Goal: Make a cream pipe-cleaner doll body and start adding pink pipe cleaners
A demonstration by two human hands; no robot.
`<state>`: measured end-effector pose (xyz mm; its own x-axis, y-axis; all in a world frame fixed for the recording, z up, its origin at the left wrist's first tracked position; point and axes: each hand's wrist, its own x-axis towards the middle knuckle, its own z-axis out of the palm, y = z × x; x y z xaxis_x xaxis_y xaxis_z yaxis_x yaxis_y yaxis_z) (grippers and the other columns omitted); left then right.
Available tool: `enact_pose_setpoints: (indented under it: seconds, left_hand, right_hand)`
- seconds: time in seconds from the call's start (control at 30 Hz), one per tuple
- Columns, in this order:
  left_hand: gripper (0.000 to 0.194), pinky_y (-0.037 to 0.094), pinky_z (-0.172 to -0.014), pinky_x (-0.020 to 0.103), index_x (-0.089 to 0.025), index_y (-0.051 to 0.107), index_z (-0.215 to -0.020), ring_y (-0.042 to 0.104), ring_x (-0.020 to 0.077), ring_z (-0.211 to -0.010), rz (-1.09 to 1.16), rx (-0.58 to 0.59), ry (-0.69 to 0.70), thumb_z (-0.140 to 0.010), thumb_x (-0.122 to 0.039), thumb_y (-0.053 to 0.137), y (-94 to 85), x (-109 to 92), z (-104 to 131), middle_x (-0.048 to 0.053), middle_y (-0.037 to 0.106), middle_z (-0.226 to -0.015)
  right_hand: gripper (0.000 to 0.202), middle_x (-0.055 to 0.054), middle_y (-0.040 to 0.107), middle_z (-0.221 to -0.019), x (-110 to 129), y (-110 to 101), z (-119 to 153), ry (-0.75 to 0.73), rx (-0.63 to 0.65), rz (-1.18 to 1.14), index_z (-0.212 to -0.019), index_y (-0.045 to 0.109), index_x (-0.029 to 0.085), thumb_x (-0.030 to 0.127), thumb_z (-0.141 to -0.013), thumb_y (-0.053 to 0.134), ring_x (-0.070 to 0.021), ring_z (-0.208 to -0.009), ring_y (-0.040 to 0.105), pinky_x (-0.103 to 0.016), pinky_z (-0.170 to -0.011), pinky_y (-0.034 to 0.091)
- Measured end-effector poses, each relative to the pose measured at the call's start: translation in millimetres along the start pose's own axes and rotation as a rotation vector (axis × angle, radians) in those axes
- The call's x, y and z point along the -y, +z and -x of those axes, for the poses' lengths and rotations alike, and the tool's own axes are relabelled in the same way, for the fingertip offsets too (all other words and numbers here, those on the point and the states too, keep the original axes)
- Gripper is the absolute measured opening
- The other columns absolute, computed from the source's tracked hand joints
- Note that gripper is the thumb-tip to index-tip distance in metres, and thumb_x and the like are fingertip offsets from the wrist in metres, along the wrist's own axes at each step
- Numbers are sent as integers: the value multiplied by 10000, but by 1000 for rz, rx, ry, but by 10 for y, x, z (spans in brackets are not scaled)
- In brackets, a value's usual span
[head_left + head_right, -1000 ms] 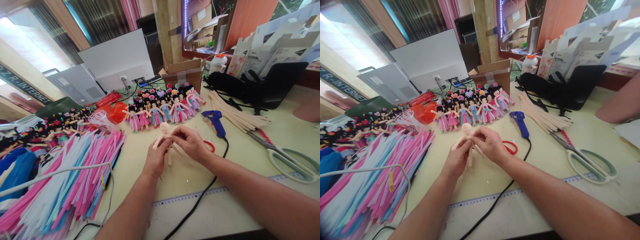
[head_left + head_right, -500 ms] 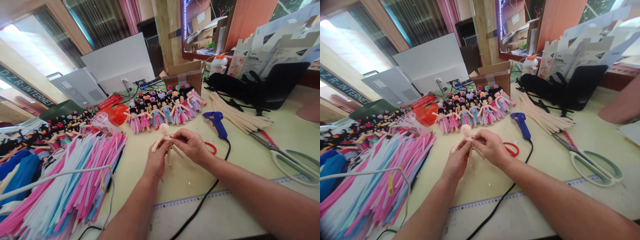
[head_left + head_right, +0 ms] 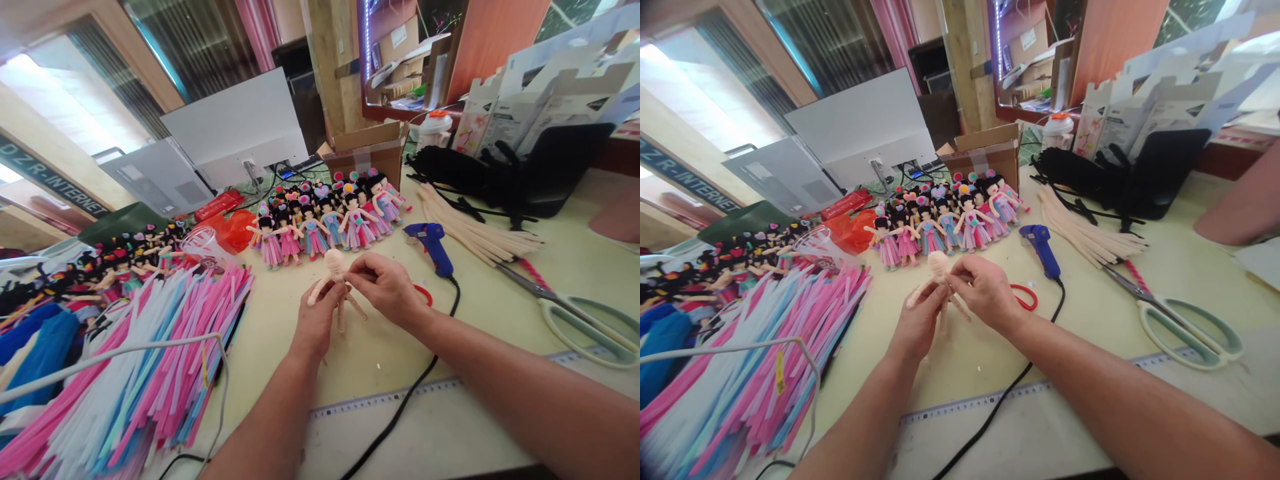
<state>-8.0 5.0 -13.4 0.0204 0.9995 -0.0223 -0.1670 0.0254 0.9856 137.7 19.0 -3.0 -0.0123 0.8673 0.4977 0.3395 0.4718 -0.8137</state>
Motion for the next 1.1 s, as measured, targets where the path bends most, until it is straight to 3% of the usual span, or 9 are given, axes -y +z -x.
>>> enact_pose_setpoints:
  seconds: [0.23,0.6,0.8,0.97,1.1]
  left_hand:
    - [208,451,-744,277,-149,733,-820,605,160,-769,-38,-47,-18,-667,-284,773,74,-101,56,33,699,-783]
    - [215,440,-674,252,-148,707,-776,531,127,-675,-113,10,-30,-660,-314,779,100,-234,101,3,639,-702]
    - [226,442,-702,264,-157,711,-808,553,145,-724,-143,-3,5,-667,-326,762,71,-182,70,16,661,-753]
    - [269,432,-712,268,-159,711,-758,533,143,-722,-228,-78,63,-763,-425,674,41,-122,38,14,640,-728]
    - [245,430,-695,261,-153,715,-773,531,136,-707,-153,-127,40,-744,-394,685,46,-94,34,2,631,-712]
  right_hand:
    - [156,11,599,-639,-27,-11,-11,43,25,-3,-711,559,205,299,-815,628,-122,-584,521,-246,-567,387]
    - [184,10,589,-646,-67,18,-9,81,35,-3,-694,536,210,318,-813,624,-128,-596,514,-258,-580,382]
    - [195,16,584,-616,-60,28,-1,66,19,59,-666,539,206,299,-809,633,-119,-573,498,-247,-561,362]
    - [221,22,559,-588,-35,43,13,20,16,77,-633,524,204,282,-813,626,-112,-548,467,-239,-539,342]
    - [219,18,593,-602,-29,66,34,9,57,48,-640,557,198,282,-830,627,-108,-551,490,-234,-553,364]
